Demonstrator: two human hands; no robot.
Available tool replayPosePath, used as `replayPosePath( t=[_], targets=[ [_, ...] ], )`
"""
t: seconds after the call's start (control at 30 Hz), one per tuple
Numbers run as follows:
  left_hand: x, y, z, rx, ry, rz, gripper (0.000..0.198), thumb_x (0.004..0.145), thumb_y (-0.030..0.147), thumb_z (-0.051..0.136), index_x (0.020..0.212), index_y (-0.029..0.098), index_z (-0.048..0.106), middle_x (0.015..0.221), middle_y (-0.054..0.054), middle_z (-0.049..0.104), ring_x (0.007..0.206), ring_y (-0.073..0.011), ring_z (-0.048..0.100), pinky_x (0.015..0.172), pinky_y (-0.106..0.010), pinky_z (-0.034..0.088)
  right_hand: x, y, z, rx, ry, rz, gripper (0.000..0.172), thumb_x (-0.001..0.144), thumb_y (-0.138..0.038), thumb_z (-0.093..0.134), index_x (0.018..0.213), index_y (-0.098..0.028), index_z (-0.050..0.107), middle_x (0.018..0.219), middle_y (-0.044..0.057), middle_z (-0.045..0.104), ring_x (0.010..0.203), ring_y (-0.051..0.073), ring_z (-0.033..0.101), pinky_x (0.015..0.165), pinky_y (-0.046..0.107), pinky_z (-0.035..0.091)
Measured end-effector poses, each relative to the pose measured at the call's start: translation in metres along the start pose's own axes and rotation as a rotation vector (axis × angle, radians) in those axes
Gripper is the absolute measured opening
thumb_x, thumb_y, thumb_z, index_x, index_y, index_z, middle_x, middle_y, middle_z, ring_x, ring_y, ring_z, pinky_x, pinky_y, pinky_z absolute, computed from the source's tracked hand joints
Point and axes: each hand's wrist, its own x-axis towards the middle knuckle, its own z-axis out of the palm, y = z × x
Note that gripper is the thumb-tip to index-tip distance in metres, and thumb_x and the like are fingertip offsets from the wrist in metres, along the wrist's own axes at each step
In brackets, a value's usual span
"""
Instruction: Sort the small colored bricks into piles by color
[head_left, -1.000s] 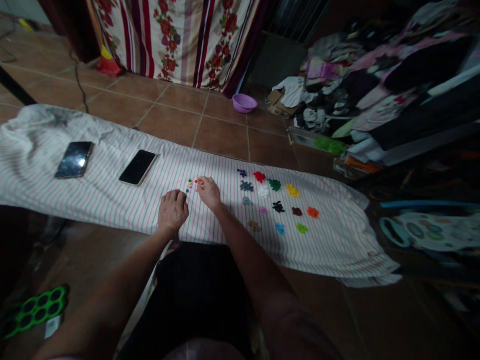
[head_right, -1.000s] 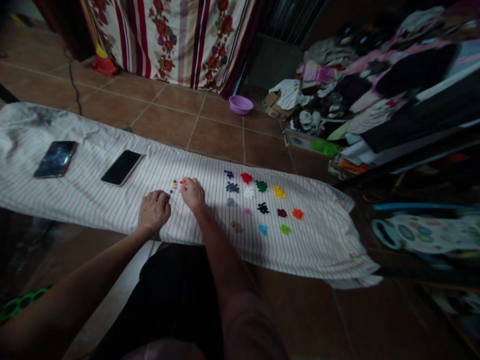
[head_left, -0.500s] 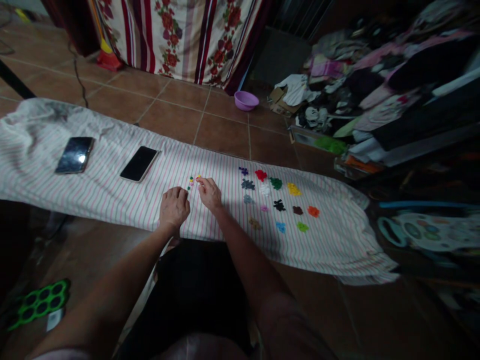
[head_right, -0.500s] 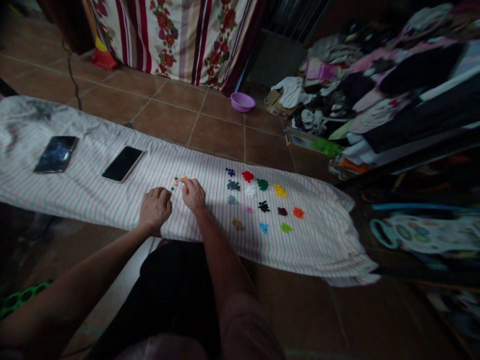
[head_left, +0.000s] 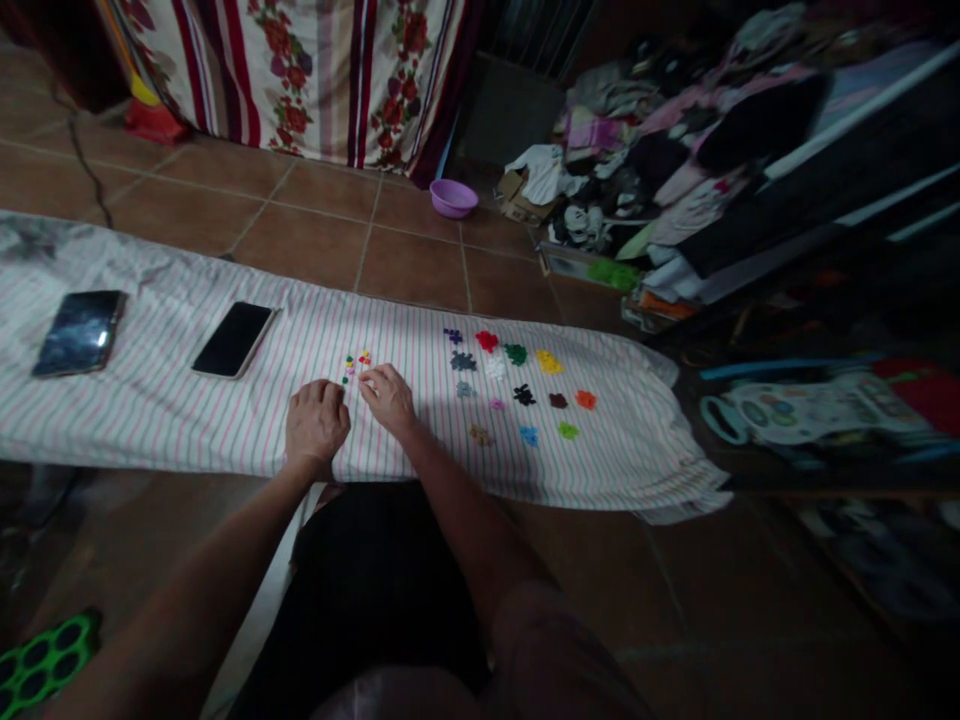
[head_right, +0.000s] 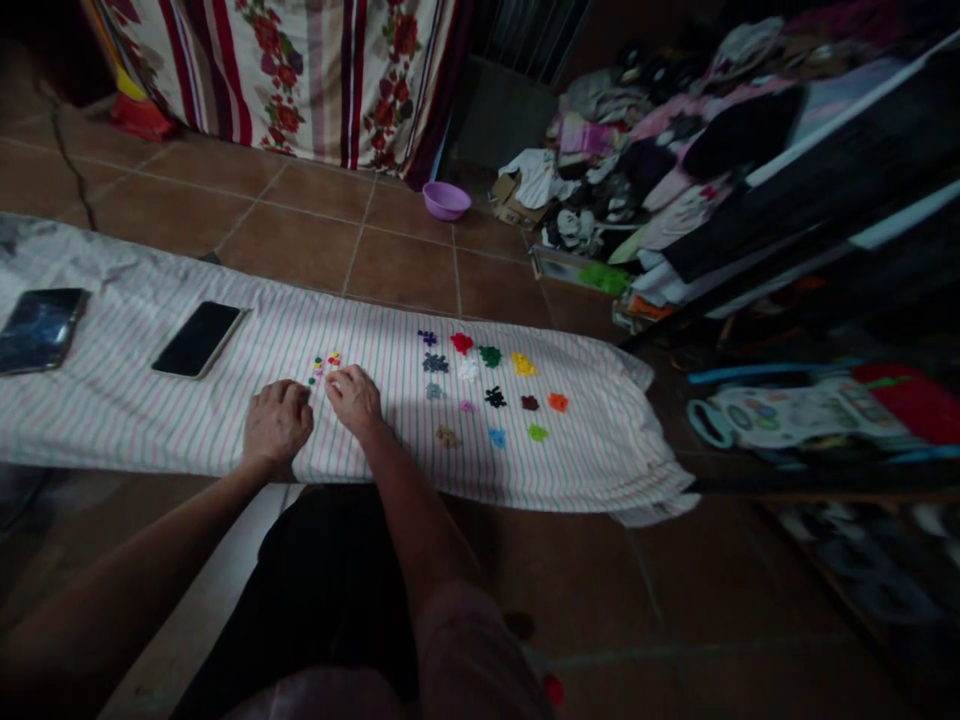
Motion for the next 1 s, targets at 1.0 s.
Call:
replayPosePath(
  t=[1.0],
  targets=[
    [-0.001,0.0,-0.003,-0.011,0.019,0.004,0.023,0.084,0.025,0.041,0.097,0.018,0.059,0.097,-0.014,0.06,0.093,-0.0294,0.052,0.075,-0.04,0.037,-0.079,0.096,-0.133,-0.005,0.454,0.376,0.021,0.079,-0.022,0.049,0.086,-0.018,0.068,0.089,0.007,0.066,0.081,0.018,0.06,0.081,0.032,0.049]
  ],
)
